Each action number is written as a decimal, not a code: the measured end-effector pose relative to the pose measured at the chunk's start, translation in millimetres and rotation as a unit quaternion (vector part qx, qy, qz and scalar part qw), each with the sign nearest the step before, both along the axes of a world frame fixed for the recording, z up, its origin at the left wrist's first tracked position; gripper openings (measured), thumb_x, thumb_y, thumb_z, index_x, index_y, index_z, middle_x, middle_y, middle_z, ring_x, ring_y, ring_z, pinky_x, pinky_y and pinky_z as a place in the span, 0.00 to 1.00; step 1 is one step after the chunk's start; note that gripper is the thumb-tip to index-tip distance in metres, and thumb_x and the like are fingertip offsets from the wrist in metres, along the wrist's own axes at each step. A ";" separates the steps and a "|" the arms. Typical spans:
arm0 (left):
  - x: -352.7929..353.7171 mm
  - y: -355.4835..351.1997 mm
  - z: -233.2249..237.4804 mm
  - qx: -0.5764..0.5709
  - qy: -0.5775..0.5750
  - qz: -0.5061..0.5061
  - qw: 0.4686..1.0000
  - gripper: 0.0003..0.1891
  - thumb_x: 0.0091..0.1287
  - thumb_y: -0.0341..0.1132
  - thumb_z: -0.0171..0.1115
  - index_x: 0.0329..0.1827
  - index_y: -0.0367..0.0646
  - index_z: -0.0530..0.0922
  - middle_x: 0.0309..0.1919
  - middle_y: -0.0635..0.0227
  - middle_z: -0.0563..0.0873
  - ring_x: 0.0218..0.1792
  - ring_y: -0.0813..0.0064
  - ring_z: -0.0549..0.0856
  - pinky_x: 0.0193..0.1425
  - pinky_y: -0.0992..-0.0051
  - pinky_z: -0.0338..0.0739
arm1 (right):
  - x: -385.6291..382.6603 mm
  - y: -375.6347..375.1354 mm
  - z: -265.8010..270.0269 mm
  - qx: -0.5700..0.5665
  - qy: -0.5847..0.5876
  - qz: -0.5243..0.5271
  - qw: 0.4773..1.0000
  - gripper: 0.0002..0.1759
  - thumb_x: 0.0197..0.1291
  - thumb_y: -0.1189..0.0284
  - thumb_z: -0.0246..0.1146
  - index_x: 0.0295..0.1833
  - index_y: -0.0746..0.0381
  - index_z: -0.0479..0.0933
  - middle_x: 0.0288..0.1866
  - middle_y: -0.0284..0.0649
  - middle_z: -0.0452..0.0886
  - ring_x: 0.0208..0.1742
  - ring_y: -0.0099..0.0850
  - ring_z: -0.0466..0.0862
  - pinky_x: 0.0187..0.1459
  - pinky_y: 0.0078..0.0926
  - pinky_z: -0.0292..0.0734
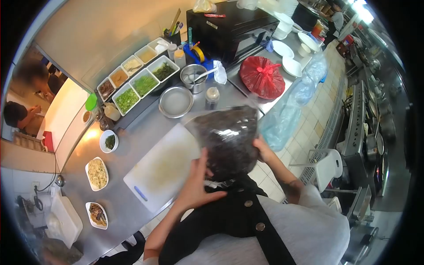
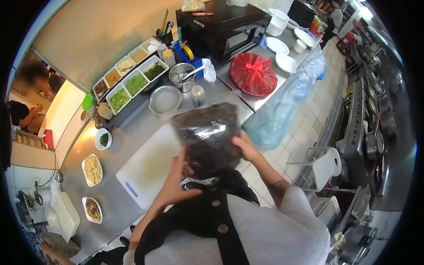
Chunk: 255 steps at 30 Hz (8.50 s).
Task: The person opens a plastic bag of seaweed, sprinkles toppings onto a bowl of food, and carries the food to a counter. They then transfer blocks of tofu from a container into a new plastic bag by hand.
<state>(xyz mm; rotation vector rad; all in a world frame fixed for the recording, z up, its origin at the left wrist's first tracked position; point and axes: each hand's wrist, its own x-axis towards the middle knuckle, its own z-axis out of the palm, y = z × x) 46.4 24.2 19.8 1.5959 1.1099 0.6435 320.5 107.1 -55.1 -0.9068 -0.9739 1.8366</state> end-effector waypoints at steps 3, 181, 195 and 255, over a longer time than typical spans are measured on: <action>52.1 32.6 1.8 0.021 0.037 -0.029 0.999 0.62 0.45 0.47 0.75 0.73 0.40 0.36 0.53 0.48 0.64 0.49 0.54 0.74 0.54 0.65 0.70 | 46.4 -5.3 -14.6 -0.012 0.002 -0.096 0.995 0.45 0.53 0.52 0.64 0.68 0.64 0.53 0.62 0.43 0.68 0.60 0.32 0.70 0.60 0.34 0.67; -154.1 12.6 -147.0 -0.196 -0.219 0.499 0.815 0.30 0.69 0.33 0.47 0.71 0.40 0.48 0.34 0.62 0.82 0.27 0.79 0.78 0.35 0.78 0.75 | -287.4 161.5 18.8 0.558 -0.283 0.129 0.769 0.07 0.51 0.81 0.62 0.37 0.63 0.80 0.29 0.39 0.77 0.29 0.34 0.78 0.31 0.28 0.72; -155.4 6.0 -144.6 -0.206 -0.206 0.514 0.807 0.30 0.70 0.35 0.47 0.72 0.40 0.47 0.36 0.61 0.82 0.28 0.79 0.78 0.36 0.77 0.75 | -308.0 161.5 12.6 0.483 -0.310 0.140 0.807 0.07 0.51 0.80 0.62 0.37 0.63 0.80 0.28 0.40 0.75 0.28 0.38 0.77 0.29 0.30 0.71; -177.2 58.5 -131.3 -0.177 -0.140 0.562 0.796 0.24 0.64 0.24 0.41 0.65 0.41 0.61 0.22 0.62 0.81 0.16 0.80 0.76 0.18 0.81 0.71 | -379.0 260.3 7.2 0.556 -0.341 0.014 0.758 0.09 0.53 0.68 0.62 0.33 0.63 0.82 0.32 0.49 0.81 0.33 0.47 0.81 0.37 0.37 0.76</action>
